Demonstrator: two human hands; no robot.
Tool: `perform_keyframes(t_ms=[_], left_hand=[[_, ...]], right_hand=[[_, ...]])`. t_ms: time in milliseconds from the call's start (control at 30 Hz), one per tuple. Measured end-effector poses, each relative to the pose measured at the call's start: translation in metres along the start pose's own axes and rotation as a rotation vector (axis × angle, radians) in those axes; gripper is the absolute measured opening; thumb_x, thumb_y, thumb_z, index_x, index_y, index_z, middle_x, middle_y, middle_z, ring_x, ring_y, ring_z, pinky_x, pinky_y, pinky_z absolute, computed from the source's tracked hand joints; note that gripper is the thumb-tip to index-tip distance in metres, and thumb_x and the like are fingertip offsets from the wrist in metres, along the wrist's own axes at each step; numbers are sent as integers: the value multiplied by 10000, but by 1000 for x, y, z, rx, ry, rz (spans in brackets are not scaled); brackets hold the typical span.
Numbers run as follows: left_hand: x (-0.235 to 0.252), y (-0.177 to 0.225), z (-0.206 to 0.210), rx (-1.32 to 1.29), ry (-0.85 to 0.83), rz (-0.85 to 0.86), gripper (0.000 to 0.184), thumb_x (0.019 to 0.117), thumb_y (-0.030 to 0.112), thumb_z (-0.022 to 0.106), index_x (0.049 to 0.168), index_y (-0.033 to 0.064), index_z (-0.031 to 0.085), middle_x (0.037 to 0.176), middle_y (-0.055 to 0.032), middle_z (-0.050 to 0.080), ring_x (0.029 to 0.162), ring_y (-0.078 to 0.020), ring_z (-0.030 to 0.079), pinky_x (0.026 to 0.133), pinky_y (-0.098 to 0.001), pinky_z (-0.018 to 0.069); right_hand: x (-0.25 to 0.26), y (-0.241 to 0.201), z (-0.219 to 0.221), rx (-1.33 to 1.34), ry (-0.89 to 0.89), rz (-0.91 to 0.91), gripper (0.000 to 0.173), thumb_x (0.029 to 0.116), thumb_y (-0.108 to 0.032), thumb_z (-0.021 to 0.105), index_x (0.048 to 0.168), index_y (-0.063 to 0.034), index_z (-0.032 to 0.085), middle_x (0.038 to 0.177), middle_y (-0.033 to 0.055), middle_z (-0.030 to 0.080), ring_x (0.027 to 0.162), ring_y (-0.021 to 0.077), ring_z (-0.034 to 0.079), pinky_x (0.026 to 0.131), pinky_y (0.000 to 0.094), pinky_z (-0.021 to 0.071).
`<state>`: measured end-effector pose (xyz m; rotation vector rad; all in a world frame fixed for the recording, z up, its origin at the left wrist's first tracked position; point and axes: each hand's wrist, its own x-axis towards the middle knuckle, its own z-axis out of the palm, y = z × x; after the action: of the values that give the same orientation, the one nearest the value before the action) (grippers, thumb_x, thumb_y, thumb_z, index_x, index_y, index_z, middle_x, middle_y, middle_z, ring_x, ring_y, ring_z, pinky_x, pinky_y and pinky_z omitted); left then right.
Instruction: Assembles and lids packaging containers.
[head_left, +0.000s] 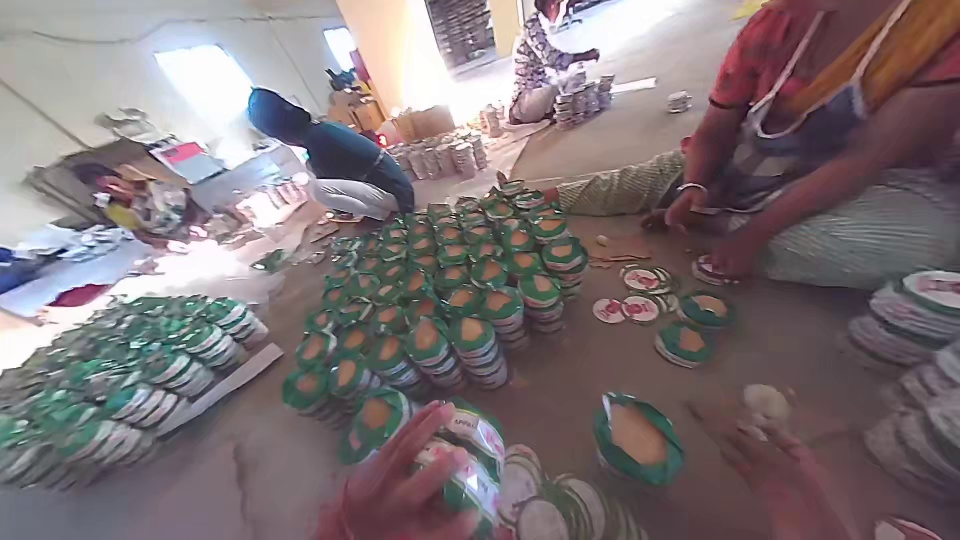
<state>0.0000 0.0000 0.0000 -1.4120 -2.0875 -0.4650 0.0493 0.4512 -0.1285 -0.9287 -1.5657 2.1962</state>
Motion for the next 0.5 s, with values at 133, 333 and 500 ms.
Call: perform_keyframes(t_ms=[133,333,500], left_hand=[[-1,-43,63,37,-120,189,363,1009,264,622,1362,293,539,1437,-128,490,1418,-351,425,1172,-482,384],[-44,-86,180,-231,-465,-97,944,502,75,949,1378,150,605,1391,-298,556,1261,-521,552,1012,-607,500],[-34,-85,194,-270,-827,-450,1120,550,210,981,1531,114,449,1589,-291,339,1418,-510,391,1125,-606,387]], right_hand=[[5,7,4,17,42,-8,447,1031,-159,539,1442,-37,413,1241,110,623,1018,172,680,832,358,587],[4,9,8,14,82,29,443,1041,-126,539,1450,-23,404,1287,163,596,1069,229,666,872,395,571],[2,8,14,-3,35,39,442,1036,-106,549,1446,-8,419,1326,186,588,1096,260,659,887,423,566]])
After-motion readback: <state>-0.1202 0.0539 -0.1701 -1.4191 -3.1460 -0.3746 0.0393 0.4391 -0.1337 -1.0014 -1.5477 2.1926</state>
